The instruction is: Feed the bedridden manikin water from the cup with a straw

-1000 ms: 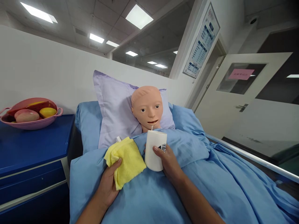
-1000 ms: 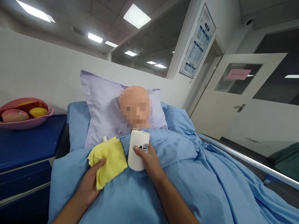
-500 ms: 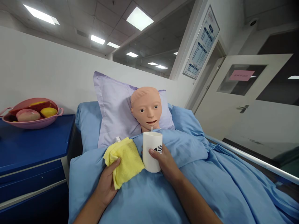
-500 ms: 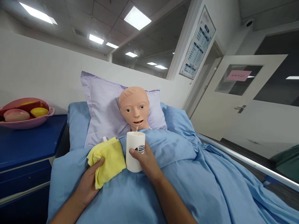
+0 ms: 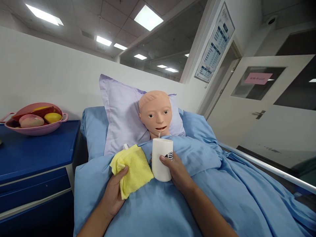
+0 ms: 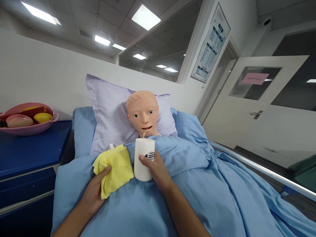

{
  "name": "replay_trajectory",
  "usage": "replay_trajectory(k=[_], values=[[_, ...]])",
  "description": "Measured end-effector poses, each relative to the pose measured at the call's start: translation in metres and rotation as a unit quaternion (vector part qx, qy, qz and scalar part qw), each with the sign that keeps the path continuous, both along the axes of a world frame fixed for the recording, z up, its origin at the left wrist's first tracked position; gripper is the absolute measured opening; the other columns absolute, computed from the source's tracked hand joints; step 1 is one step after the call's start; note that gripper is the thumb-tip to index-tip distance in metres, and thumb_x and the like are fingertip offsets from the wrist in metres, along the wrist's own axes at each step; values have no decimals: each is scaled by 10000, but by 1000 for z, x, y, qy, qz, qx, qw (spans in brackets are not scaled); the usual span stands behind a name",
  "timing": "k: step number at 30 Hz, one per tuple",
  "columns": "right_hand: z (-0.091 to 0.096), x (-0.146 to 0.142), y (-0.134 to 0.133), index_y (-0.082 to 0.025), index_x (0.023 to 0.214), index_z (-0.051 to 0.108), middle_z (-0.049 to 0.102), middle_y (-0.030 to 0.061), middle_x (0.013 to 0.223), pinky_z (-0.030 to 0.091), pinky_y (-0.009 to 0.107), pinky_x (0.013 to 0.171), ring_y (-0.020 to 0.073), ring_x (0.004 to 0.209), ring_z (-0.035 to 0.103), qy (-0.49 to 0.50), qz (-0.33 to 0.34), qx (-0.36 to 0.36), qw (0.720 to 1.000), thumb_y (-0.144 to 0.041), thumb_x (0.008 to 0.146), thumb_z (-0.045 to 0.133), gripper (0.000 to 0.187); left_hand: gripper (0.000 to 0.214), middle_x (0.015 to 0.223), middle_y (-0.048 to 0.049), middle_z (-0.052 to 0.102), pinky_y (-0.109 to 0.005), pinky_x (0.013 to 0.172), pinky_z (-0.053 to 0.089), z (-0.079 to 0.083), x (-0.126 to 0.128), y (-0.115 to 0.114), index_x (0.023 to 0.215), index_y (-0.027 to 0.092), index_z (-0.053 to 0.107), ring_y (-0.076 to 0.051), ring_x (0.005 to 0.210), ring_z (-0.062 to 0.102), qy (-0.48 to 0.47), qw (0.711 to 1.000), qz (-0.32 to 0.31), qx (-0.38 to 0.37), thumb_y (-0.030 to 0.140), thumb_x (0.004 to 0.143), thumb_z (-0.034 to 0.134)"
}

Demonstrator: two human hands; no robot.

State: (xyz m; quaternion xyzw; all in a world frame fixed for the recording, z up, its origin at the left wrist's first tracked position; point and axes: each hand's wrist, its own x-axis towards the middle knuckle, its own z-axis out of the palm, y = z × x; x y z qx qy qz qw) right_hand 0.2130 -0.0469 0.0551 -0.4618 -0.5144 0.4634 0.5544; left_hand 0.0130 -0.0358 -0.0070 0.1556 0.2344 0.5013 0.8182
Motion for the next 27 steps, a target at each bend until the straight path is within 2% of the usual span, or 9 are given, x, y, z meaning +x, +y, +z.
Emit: replay_trajectory(k=[7, 27], values=[[-5, 2, 2, -195, 1194, 555, 684, 104, 1042, 528, 356, 694, 283, 940, 644, -2, 2, 2, 1000, -445, 761, 700, 521, 520, 1180, -113, 670, -394, 1051, 452, 0, 0, 0, 1297, 136, 517, -276, 1143, 587, -4, 1000, -10, 6, 232, 806, 656], [-5, 1, 2, -201, 1161, 573, 676, 91, 1010, 510, 352, 675, 267, 887, 640, 2, -9, 3, 1000, -447, 742, 716, 506, 540, 1178, -114, 671, -405, 1037, 466, 0, 0, -1, 1315, 134, 489, -279, 1127, 599, -9, 1000, -12, -1, 221, 807, 650]])
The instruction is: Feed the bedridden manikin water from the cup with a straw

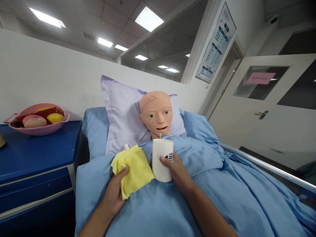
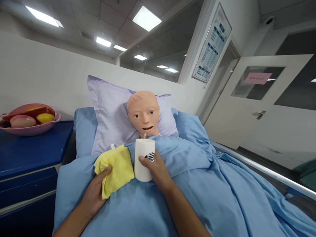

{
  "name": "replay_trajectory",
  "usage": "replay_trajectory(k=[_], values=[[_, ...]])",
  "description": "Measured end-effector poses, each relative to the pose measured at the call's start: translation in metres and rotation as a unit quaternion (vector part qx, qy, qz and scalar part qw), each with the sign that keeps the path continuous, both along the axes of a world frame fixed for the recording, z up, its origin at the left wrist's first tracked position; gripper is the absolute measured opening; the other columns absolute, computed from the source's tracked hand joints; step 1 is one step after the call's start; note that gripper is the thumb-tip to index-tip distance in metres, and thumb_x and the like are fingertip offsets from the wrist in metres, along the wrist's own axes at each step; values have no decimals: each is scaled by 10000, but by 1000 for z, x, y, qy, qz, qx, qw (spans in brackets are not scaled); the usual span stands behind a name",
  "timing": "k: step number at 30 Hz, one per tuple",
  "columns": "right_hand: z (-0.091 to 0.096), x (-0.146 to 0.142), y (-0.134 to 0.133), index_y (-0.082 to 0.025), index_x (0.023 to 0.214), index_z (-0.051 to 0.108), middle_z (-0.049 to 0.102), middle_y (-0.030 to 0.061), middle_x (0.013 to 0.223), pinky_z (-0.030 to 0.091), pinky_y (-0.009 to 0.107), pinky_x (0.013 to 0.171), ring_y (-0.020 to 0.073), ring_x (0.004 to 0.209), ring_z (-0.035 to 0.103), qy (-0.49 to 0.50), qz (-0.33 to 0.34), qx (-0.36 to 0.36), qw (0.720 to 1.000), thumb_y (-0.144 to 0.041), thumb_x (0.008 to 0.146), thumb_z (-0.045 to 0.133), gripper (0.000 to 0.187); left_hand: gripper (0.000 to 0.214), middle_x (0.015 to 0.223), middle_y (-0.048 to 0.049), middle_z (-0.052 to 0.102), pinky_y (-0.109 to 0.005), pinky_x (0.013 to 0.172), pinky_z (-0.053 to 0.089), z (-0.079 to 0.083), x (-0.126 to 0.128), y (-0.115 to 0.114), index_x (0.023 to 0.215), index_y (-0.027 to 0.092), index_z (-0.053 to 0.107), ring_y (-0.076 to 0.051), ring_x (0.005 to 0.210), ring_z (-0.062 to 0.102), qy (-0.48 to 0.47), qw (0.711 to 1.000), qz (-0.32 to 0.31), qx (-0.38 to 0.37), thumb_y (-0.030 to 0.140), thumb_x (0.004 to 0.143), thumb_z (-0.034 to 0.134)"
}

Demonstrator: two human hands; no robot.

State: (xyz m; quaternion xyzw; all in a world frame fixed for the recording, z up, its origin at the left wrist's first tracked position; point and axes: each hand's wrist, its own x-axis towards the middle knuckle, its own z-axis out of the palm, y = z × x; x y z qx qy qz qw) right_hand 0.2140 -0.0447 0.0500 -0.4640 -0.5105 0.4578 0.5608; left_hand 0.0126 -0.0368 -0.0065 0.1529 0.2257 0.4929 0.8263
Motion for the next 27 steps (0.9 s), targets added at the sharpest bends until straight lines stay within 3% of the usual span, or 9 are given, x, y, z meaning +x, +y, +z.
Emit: replay_trajectory(k=[27], values=[[4, -1, -2, -196, 1146, 563, 659, 92, 996, 509, 359, 683, 260, 875, 629, -13, -2, -5, 1000, -459, 746, 710, 500, 532, 1210, -109, 654, -408, 1037, 467, -3, 0, 2, 1318, 151, 492, -282, 1169, 570, -2, 1000, -6, 13, 238, 814, 640]])
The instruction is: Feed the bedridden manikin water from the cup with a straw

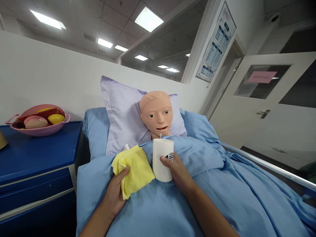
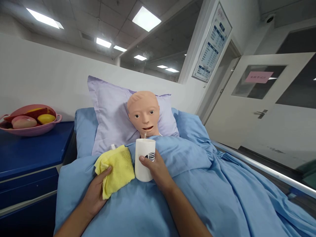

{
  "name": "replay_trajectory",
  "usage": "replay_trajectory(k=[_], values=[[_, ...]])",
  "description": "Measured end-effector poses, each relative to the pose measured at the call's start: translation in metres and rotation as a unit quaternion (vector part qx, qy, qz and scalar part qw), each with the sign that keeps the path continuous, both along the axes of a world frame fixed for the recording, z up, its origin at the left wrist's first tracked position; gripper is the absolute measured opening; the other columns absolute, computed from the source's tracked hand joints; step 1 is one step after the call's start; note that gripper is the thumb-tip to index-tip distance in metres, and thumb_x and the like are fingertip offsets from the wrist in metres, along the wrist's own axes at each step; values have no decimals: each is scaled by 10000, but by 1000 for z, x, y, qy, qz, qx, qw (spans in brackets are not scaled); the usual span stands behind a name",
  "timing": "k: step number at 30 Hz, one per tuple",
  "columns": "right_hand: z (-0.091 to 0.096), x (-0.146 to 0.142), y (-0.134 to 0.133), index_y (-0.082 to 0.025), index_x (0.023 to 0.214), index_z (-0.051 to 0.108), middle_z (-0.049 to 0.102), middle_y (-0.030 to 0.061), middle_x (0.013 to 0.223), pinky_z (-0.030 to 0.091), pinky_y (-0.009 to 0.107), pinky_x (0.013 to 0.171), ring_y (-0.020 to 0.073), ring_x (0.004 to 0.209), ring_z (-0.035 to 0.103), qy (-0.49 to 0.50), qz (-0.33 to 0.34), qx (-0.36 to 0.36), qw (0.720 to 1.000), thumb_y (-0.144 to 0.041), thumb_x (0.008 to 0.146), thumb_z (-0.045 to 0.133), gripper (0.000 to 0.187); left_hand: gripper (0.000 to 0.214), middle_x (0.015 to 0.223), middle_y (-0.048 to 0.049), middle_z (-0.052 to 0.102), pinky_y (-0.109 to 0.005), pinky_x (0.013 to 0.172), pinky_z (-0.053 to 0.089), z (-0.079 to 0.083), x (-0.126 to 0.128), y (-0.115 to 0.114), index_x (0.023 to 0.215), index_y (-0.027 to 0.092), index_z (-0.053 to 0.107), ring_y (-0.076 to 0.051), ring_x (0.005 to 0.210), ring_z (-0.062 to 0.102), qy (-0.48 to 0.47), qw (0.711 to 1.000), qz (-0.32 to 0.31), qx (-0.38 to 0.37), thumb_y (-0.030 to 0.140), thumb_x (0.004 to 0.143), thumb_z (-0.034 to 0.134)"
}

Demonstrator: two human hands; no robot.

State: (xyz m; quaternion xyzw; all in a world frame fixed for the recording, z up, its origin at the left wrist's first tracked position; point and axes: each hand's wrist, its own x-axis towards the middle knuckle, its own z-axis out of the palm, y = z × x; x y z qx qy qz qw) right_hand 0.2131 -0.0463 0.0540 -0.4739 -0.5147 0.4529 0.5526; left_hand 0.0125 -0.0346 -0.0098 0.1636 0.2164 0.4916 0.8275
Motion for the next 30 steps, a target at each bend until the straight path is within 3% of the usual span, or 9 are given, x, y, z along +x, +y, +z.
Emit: replay_trajectory(k=[13, 20, 25, 28, 30], values=[[5, -8, -2, -191, 1117, 596, 684, 87, 938, 508, 365, 655, 258, 819, 636, 9, -33, 5, 999, -481, 689, 736, 535, 548, 1227, -111, 645, -379, 1040, 461, -4, -1, 1, 1337, 163, 470, -268, 1187, 558, -10, 1000, -16, 9, 262, 823, 630], [4, -12, -4, -192, 1067, 597, 689, 63, 913, 523, 360, 670, 244, 799, 641, 21, -42, 21, 999, -477, 677, 743, 504, 516, 1192, -134, 661, -403, 1008, 489, 6, -1, -3, 1281, 135, 523, -286, 1135, 596, 34, 999, -5, 25, 260, 799, 660], [-2, -20, -6, -202, 1060, 553, 658, 25, 860, 522, 352, 688, 215, 776, 618, 31, -87, 78, 993, -454, 662, 761, 514, 510, 1203, -145, 652, -408, 934, 537, 38, -10, 1, 1217, 153, 573, -295, 1085, 628, 155, 981, 49, 104, 266, 742, 721], [-4, -25, -7, -192, 1036, 541, 645, 17, 841, 510, 347, 683, 206, 755, 605, 31, -119, 115, 986, -451, 648, 767, 517, 507, 1206, -115, 655, -411, 933, 533, 72, -11, 10, 1197, 192, 585, -287, 1089, 626, 213, 953, 141, 163, 281, 722, 739], [-4, -27, -9, -191, 1027, 535, 640, 14, 832, 506, 351, 686, 207, 749, 603, 33, -155, 132, 978, -445, 629, 776, 530, 463, 1207, -58, 659, -389, 987, 494, 96, -5, 18, 1165, 231, 606, -262, 1131, 601, 227, 919, 233, 222, 268, 722, 735]])
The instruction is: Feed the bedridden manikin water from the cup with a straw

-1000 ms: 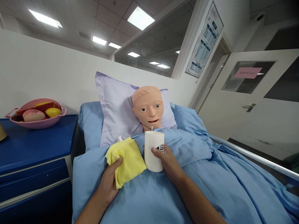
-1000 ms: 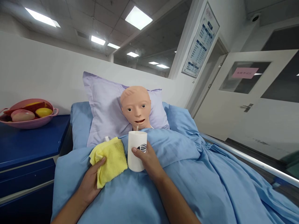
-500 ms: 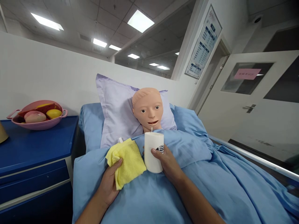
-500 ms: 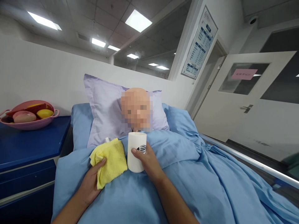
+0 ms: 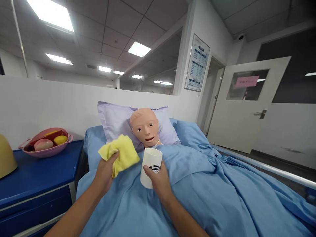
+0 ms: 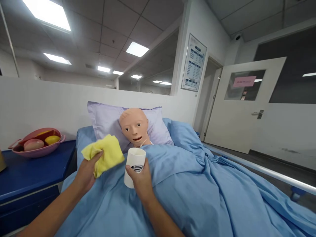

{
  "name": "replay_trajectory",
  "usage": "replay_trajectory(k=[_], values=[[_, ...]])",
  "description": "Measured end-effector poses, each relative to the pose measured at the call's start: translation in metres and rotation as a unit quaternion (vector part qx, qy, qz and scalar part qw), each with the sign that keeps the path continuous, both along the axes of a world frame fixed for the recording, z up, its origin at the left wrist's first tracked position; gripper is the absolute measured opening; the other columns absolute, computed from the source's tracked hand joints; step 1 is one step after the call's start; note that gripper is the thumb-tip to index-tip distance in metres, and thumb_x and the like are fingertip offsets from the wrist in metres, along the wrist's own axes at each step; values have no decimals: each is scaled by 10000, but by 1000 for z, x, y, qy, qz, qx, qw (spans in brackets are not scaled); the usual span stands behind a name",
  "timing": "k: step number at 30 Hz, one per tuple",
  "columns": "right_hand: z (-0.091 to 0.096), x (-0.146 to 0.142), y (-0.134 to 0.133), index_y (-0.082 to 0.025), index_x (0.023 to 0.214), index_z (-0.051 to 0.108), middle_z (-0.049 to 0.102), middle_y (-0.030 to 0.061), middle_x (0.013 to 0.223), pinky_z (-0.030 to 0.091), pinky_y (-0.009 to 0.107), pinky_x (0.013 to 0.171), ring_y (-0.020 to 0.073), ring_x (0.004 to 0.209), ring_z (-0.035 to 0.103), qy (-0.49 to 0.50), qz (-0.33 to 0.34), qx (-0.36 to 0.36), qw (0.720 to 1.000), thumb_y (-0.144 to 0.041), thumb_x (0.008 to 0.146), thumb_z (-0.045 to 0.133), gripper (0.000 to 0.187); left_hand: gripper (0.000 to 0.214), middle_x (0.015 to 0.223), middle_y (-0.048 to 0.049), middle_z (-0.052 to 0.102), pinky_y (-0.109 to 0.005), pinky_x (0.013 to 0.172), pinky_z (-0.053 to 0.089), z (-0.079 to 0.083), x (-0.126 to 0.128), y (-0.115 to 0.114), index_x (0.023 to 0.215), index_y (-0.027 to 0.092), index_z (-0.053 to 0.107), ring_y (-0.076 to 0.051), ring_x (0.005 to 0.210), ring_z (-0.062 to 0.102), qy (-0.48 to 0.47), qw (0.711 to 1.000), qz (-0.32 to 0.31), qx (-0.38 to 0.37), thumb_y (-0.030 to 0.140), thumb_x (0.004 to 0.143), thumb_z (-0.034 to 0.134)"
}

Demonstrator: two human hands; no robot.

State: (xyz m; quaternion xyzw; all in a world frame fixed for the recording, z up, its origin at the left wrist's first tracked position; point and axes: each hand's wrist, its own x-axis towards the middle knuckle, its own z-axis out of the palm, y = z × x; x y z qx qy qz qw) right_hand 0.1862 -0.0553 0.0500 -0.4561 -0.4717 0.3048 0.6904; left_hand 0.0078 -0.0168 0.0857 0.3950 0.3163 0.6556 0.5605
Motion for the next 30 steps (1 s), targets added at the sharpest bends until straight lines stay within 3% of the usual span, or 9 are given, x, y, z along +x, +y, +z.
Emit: replay_trajectory(k=[2, 4, 9, 11, 14, 19, 23, 26, 30], values=[[1, 0, -2, -201, 1023, 526, 636, 11, 833, 506, 352, 694, 207, 754, 605, 9, -38, 12, 999, -427, 621, 779, 526, 365, 1179, -18, 670, -372, 1054, 429, 19, 12, 10, 1084, 243, 651, -250, 1185, 559, 39, 992, 66, 103, 213, 726, 717], [4, 2, -4, -216, 1025, 515, 634, 13, 856, 507, 352, 709, 208, 773, 608, 15, -68, 19, 997, -410, 632, 771, 508, 251, 1123, -30, 689, -389, 1095, 373, 33, 30, 20, 960, 220, 695, -273, 1222, 521, 119, 966, 76, 216, 147, 720, 687], [9, 6, -7, -235, 1108, 478, 636, 54, 1005, 501, 365, 772, 225, 860, 614, 35, -136, 40, 989, -432, 640, 759, 580, 248, 1271, -83, 614, -462, 1177, 159, 45, 80, 44, 953, 217, 698, -271, 1336, 400, 294, 842, -83, 444, 102, 761, 590], [9, 7, -6, -241, 1121, 470, 638, 61, 1023, 499, 362, 776, 231, 876, 618, 40, -154, 40, 987, -439, 636, 762, 600, 287, 1298, -87, 595, -478, 1183, 65, 43, 95, 51, 1016, 221, 680, -248, 1356, 372, 307, 829, -139, 447, 103, 782, 562], [8, 8, -5, -238, 1107, 477, 643, 56, 997, 495, 364, 783, 231, 867, 619, 43, -158, 38, 986, -444, 628, 767, 597, 317, 1302, -99, 589, -474, 1182, 36, 38, 103, 57, 1054, 216, 665, -241, 1361, 364, 286, 852, -172, 404, 108, 767, 589], [7, 8, -3, -224, 1081, 479, 628, 39, 960, 496, 359, 777, 209, 839, 612, 51, -138, 54, 988, -413, 636, 771, 565, 267, 1252, -103, 627, -436, 1184, 131, 23, 91, 53, 989, 215, 684, -237, 1315, 435, 278, 864, -176, 381, 117, 744, 642], [7, 7, -3, -230, 1089, 472, 625, 37, 977, 494, 358, 789, 204, 856, 607, 52, -130, 57, 988, -395, 644, 763, 557, 254, 1219, -94, 648, -471, 1177, 137, 14, 77, 49, 995, 223, 687, -253, 1287, 469, 307, 853, -172, 385, 158, 752, 650], [7, 6, -2, -226, 1090, 475, 627, 43, 987, 493, 366, 794, 210, 866, 602, 51, -134, 62, 988, -393, 619, 768, 579, 267, 1212, -104, 651, -456, 1182, 119, 27, 74, 49, 1008, 210, 690, -254, 1308, 443, 332, 829, -193, 407, 156, 750, 649], [8, 5, -4, -225, 1080, 466, 625, 37, 974, 495, 362, 776, 200, 837, 597, 44, -110, 62, 991, -392, 622, 768, 573, 283, 1262, -115, 618, -472, 1180, 104, 69, 84, 49, 1048, 185, 675, -246, 1353, 376, 349, 798, -171, 460, 151, 773, 619]])
